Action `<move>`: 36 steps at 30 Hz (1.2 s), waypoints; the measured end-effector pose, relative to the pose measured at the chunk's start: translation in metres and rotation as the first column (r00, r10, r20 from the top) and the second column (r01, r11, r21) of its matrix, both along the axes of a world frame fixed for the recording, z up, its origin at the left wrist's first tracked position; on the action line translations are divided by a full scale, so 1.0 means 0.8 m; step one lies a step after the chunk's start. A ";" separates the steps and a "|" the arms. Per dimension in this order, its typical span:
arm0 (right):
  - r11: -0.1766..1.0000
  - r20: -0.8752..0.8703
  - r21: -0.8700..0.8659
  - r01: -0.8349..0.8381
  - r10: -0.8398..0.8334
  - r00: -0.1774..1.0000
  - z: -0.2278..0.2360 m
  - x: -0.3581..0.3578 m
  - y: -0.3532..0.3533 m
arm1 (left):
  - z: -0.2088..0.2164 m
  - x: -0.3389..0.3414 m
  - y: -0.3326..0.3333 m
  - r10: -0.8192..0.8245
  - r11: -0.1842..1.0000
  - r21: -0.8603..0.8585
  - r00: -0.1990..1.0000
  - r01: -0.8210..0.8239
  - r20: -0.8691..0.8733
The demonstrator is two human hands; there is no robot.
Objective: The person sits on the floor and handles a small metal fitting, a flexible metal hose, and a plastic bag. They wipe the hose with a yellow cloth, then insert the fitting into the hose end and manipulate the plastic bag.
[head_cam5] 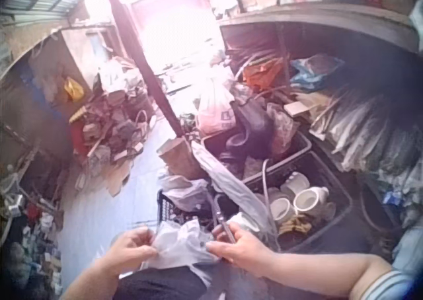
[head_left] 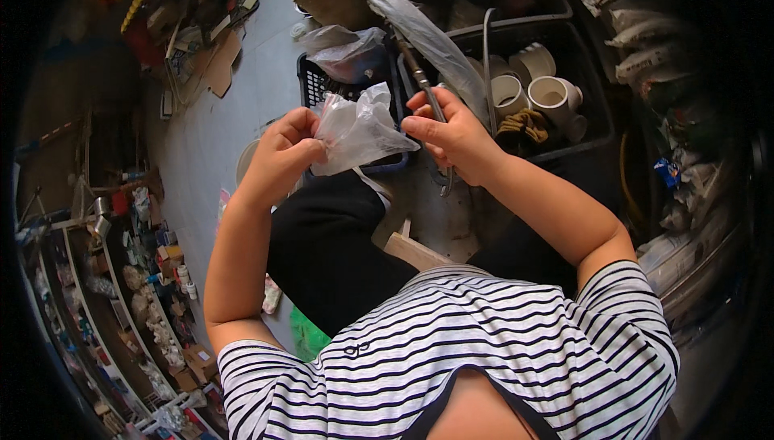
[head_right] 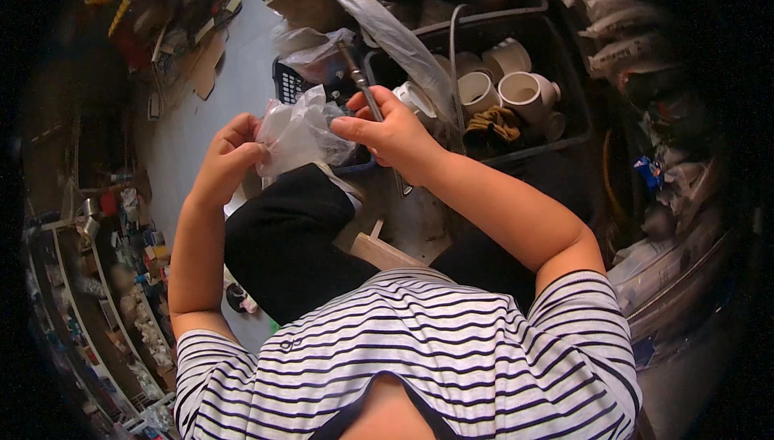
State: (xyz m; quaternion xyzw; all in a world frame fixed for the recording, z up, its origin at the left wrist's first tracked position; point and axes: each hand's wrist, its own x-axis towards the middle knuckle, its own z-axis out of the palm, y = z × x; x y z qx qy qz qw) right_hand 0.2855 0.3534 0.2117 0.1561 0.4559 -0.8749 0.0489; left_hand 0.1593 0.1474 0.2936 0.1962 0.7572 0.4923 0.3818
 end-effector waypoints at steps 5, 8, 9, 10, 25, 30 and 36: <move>0.969 -0.005 -0.122 -0.216 0.217 0.976 0.009 0.013 0.009 | 0.019 0.028 0.028 -0.012 0.999 -0.034 0.995 0.015 0.104; 0.970 -0.011 -0.061 -0.237 0.236 0.972 0.012 0.019 0.014 | 0.020 0.040 0.036 -0.009 1.000 -0.023 0.991 0.012 0.137; 0.972 0.007 -0.029 -0.231 0.231 0.973 0.012 0.020 0.015 | 0.020 0.042 0.038 -0.002 1.000 -0.025 0.989 0.006 0.150; 0.974 0.018 0.001 -0.226 0.226 0.974 0.011 0.021 0.016 | 0.020 0.044 0.040 0.004 1.000 -0.028 0.987 0.000 0.163; 0.898 0.058 -0.429 -0.099 0.137 0.989 -0.002 0.026 0.014 | 0.007 0.068 0.060 -0.134 0.986 -0.094 0.990 0.136 0.037; 0.862 0.068 -0.492 -0.122 0.178 0.982 -0.007 0.026 0.009 | 0.015 0.069 0.061 -0.431 0.848 -0.450 0.857 0.279 -0.281; 0.849 0.074 -0.518 -0.108 0.170 0.983 -0.011 0.028 0.004 | 0.012 0.075 0.070 -0.559 0.767 -0.547 0.768 0.336 -0.312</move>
